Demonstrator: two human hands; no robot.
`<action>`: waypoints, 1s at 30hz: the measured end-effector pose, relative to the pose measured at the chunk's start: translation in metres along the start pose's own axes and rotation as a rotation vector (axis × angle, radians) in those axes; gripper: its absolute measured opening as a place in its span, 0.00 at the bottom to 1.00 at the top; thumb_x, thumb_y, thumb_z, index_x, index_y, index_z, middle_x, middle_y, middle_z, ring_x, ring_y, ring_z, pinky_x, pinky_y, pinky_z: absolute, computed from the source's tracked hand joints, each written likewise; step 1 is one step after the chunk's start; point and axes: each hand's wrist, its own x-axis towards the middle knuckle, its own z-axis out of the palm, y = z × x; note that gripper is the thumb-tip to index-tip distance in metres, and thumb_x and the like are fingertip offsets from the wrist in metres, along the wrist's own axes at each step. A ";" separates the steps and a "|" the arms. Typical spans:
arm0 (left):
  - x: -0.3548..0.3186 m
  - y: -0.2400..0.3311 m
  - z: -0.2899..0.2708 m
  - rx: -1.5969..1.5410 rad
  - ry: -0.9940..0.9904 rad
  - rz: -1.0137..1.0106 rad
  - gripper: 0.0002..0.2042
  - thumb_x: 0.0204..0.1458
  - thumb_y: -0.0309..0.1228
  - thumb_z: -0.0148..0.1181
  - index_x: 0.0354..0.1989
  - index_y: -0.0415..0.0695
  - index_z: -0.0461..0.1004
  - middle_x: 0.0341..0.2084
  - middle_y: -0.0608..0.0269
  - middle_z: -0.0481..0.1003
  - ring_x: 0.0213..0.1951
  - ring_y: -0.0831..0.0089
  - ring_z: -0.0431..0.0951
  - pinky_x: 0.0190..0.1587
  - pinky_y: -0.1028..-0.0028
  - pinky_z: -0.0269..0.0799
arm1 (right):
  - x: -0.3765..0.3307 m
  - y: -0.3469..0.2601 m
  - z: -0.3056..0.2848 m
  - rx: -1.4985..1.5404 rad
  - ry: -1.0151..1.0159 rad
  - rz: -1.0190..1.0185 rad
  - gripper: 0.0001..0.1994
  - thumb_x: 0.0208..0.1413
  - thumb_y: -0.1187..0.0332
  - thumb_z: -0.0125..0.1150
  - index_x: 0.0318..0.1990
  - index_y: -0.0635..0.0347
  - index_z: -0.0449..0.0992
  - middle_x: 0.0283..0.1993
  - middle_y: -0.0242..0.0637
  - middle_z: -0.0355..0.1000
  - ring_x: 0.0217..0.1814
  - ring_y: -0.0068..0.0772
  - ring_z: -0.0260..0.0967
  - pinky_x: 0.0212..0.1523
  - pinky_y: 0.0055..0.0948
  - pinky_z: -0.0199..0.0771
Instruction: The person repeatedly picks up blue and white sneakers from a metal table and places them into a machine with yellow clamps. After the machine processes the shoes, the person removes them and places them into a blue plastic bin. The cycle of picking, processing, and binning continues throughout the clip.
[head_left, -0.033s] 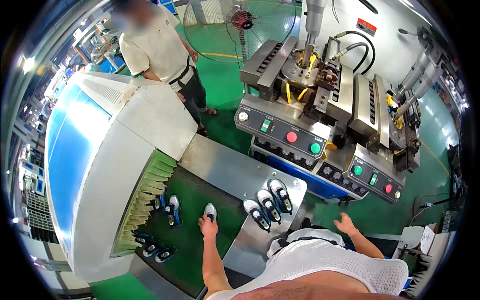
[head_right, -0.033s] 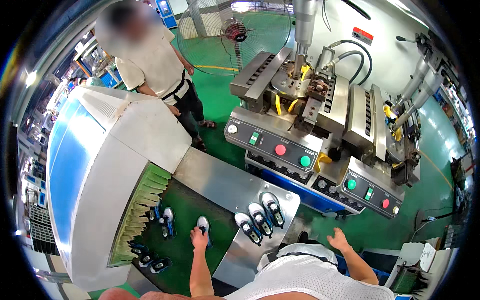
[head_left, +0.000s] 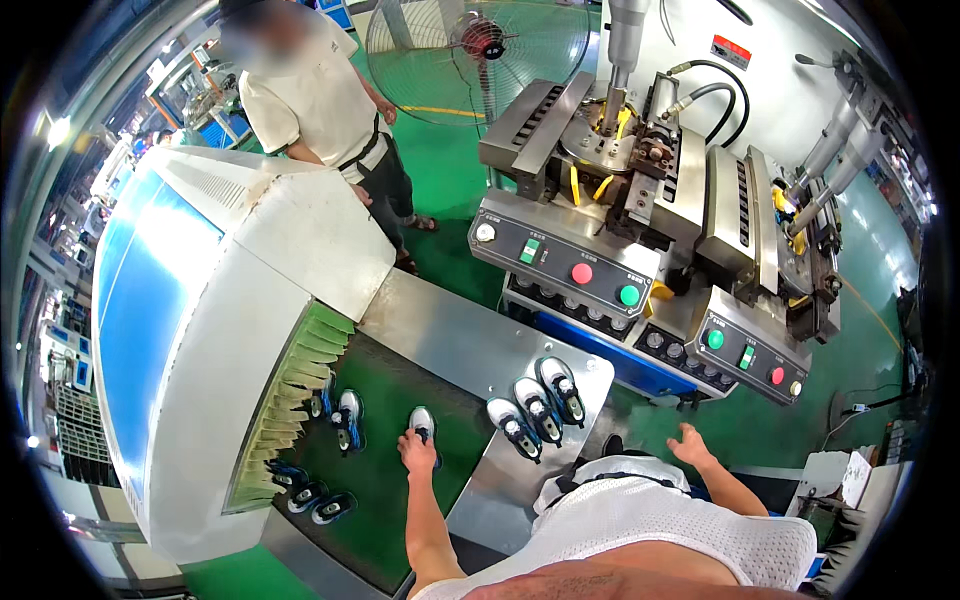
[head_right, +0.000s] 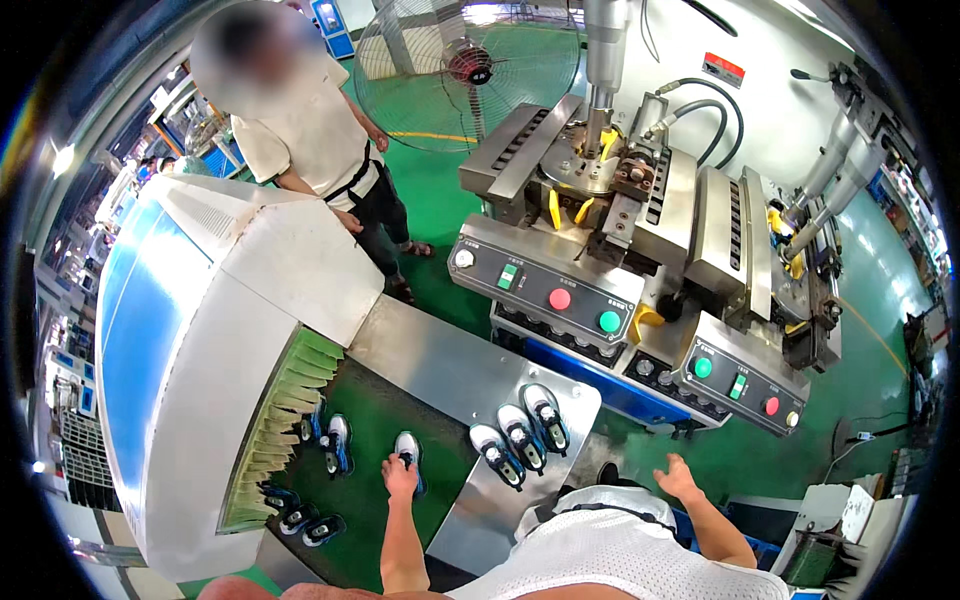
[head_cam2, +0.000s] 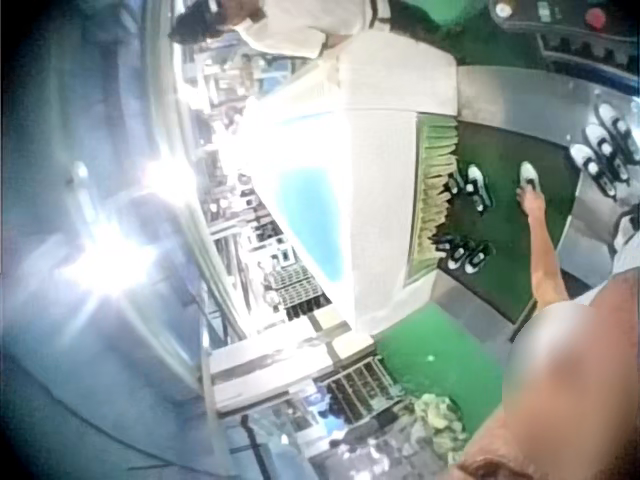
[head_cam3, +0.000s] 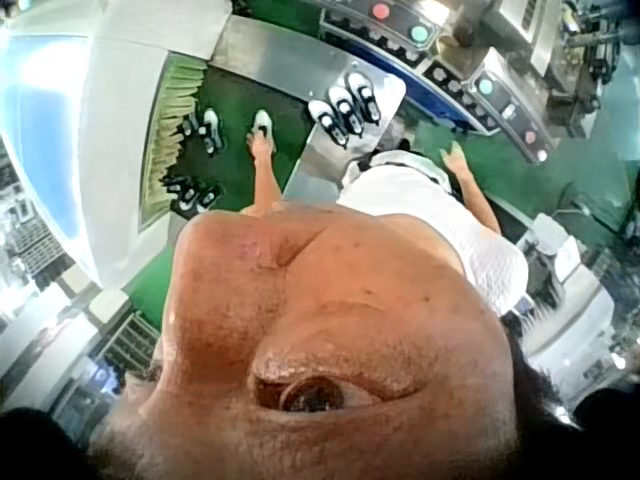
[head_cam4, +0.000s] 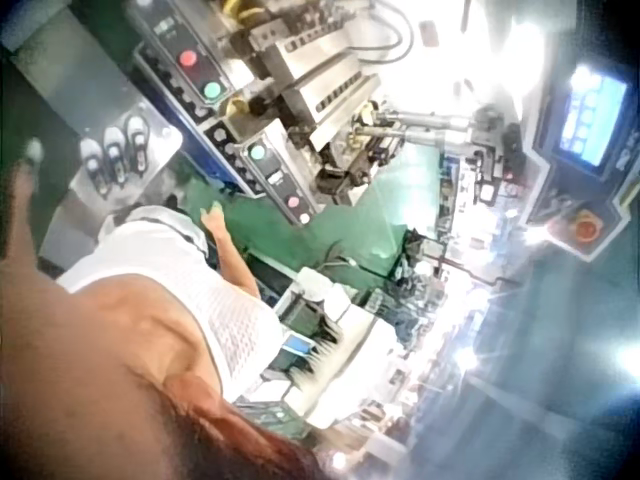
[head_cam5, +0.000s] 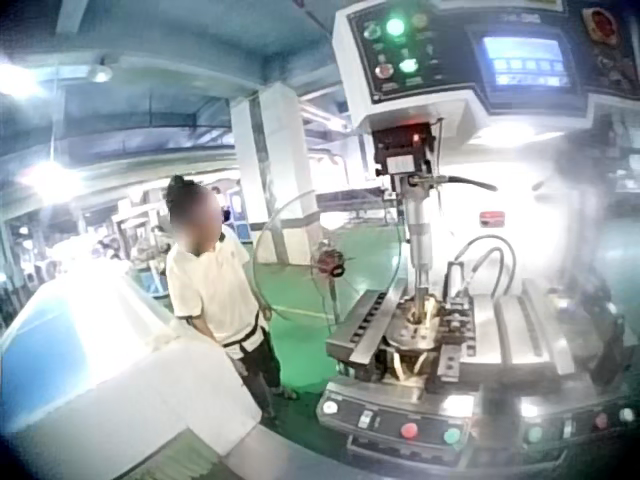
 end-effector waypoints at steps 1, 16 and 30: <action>0.003 -0.005 0.003 0.014 -0.005 0.006 0.28 0.46 0.34 0.68 0.53 0.39 0.63 0.50 0.42 0.66 0.51 0.42 0.69 0.53 0.52 0.71 | 0.001 -0.002 0.000 0.017 0.001 -0.003 0.34 0.50 0.59 0.63 0.60 0.77 0.64 0.63 0.63 0.63 0.67 0.56 0.60 0.67 0.41 0.60; 0.006 0.001 0.008 0.114 -0.098 -0.065 0.31 0.42 0.36 0.71 0.52 0.36 0.63 0.50 0.43 0.68 0.53 0.43 0.69 0.54 0.52 0.72 | -0.002 0.000 0.008 0.062 -0.094 0.062 0.35 0.53 0.58 0.61 0.63 0.74 0.61 0.65 0.61 0.61 0.68 0.54 0.59 0.67 0.39 0.60; 0.003 0.019 -0.022 0.044 -0.134 -0.078 0.24 0.41 0.36 0.68 0.46 0.36 0.70 0.45 0.45 0.73 0.49 0.47 0.74 0.51 0.54 0.73 | 0.003 -0.051 -0.010 0.076 -0.170 -0.008 0.33 0.55 0.57 0.59 0.62 0.71 0.64 0.64 0.58 0.63 0.68 0.55 0.59 0.67 0.40 0.60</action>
